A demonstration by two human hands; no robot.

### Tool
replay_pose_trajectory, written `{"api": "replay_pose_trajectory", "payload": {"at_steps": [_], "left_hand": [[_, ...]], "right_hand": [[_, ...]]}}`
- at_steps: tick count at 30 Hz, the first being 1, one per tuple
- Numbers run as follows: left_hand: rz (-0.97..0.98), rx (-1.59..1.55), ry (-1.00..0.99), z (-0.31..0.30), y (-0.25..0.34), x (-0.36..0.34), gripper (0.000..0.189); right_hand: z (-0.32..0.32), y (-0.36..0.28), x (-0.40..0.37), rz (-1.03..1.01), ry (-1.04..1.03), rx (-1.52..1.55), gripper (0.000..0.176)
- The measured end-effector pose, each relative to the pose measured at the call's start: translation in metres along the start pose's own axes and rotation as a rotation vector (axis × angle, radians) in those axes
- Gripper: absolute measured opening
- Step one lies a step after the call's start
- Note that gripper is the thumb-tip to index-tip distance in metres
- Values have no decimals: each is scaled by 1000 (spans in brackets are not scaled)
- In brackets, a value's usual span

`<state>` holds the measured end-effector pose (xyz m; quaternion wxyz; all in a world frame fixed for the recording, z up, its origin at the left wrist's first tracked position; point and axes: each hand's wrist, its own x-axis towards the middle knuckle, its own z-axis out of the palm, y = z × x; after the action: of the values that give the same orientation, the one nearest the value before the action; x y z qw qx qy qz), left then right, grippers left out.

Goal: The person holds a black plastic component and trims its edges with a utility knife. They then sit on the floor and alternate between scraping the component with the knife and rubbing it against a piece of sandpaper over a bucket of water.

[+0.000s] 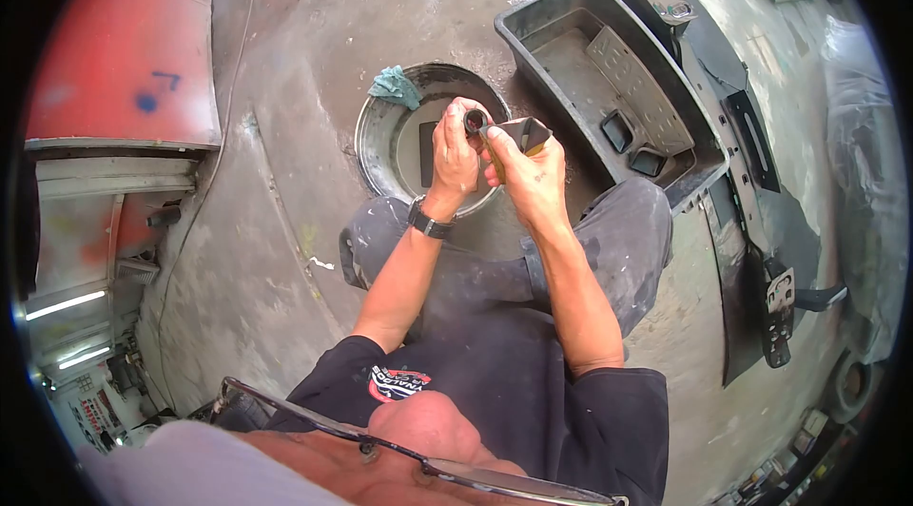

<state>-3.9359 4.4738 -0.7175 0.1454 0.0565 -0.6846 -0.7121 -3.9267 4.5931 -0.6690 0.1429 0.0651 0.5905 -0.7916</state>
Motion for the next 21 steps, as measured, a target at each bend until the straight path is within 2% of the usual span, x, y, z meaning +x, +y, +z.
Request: {"api": "replay_pose_trajectory", "payload": {"at_steps": [3, 6, 10, 13, 14, 18, 21], "left_hand": [[42, 84, -11, -1, 6, 0, 49], [69, 114, -14, 1, 8, -3, 48], [22, 21, -36, 5, -2, -7, 49], [-2, 36, -62, 5, -14, -3, 50], [-6, 55, -67, 5, -15, -3, 50], [14, 25, -4, 3, -8, -5, 51], [75, 96, -34, 6, -15, -5, 52]], "right_hand": [[1, -2, 2, 21, 37, 2, 14], [1, -1, 1, 102, -12, -45, 14], [-3, 0, 7, 36, 16, -66, 14], [-4, 19, 18, -408, 155, -385, 12], [-1, 20, 17, -460, 152, -363, 13], [-4, 1, 5, 90, -32, -131, 16], [-2, 8, 10, -263, 63, -301, 15]]}}
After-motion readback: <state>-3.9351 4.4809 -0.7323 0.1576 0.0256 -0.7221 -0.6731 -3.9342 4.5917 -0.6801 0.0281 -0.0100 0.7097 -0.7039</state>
